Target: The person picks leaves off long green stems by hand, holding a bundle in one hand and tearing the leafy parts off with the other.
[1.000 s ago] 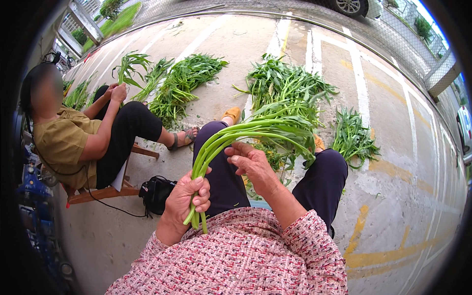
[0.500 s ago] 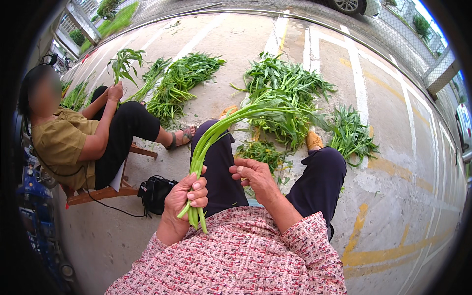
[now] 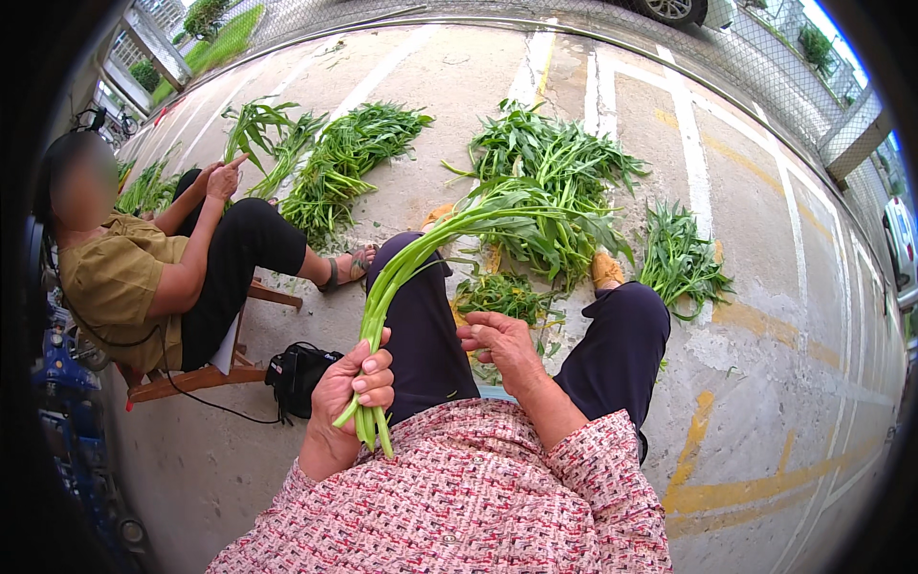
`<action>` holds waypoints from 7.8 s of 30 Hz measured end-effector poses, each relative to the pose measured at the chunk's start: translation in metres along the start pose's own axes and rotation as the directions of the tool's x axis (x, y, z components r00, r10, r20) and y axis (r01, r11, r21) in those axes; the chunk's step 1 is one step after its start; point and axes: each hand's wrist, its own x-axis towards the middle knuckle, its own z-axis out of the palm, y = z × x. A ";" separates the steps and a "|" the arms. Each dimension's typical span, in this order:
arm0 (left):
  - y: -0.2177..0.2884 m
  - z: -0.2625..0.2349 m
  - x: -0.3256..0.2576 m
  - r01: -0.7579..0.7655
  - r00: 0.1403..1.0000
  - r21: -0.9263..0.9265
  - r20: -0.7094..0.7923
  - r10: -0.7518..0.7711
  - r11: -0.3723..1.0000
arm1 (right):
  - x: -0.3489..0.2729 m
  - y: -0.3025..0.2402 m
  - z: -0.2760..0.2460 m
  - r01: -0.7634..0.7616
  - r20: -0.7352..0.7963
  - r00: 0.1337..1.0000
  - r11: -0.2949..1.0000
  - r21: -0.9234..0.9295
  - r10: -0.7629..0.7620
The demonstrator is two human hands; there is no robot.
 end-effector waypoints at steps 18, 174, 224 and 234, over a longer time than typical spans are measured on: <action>-0.001 0.007 0.020 -0.078 0.997 0.002 -0.025 0.078 0.997 | -0.044 -0.028 0.026 0.147 0.318 0.944 0.971 -0.186 -0.082; -0.027 -0.004 0.020 -0.282 0.933 0.320 -0.127 0.336 0.905 | 0.028 -0.061 0.070 0.523 0.410 0.698 0.026 -0.852 -0.587; -0.009 -0.005 -0.020 0.020 0.986 -0.396 0.163 0.048 0.918 | 0.067 0.011 -0.008 0.196 0.138 0.979 0.896 -0.399 -0.153; -0.012 -0.005 -0.018 0.024 0.984 -0.400 0.170 0.048 0.916 | -0.003 -0.002 -0.030 0.036 0.118 0.993 0.969 -0.243 -0.008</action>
